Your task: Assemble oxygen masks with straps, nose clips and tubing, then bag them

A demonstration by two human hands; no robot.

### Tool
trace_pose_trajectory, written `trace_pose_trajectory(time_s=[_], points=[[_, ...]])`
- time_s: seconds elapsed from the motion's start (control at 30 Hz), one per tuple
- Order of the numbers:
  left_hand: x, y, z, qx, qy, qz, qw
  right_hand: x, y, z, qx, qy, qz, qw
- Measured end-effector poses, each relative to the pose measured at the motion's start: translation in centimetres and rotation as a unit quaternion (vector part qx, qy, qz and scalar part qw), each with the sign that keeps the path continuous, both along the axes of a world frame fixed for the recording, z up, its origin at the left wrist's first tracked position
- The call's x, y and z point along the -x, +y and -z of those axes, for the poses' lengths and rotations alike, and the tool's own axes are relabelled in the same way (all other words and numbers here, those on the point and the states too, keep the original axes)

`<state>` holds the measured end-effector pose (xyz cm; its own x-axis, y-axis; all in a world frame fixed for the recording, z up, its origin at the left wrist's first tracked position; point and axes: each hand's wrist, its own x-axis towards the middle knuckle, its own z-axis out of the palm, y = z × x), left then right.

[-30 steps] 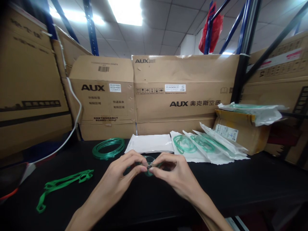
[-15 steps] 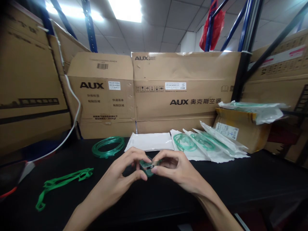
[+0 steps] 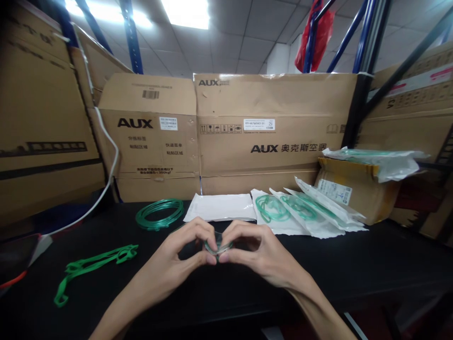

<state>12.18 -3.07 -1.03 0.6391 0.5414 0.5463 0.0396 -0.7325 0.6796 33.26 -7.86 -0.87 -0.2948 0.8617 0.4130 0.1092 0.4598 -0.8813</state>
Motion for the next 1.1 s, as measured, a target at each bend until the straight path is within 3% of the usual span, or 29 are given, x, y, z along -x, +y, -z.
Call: trace_pose_trajectory(time_s=[0.33,0.57,0.83,1.1], points=[[0.31,-0.1,-0.26,-0.003,0.005,0.012,1.0,0.36,-0.1,0.05,-0.037,-0.018,0.01,0.999],[0.57,-0.44,-0.61,-0.009,-0.001,-0.016,1.0,0.55,-0.75,-0.31,-0.059,-0.032,0.028,0.997],[0.2,-0.46,-0.56,0.006,0.002,0.004,1.0,0.71,-0.8,-0.32,-0.107,-0.046,0.033,0.993],[0.16,-0.7,-0.64,0.03,0.013,0.024,0.999,0.81,-0.93,-0.17,-0.109,-0.021,0.012,0.994]])
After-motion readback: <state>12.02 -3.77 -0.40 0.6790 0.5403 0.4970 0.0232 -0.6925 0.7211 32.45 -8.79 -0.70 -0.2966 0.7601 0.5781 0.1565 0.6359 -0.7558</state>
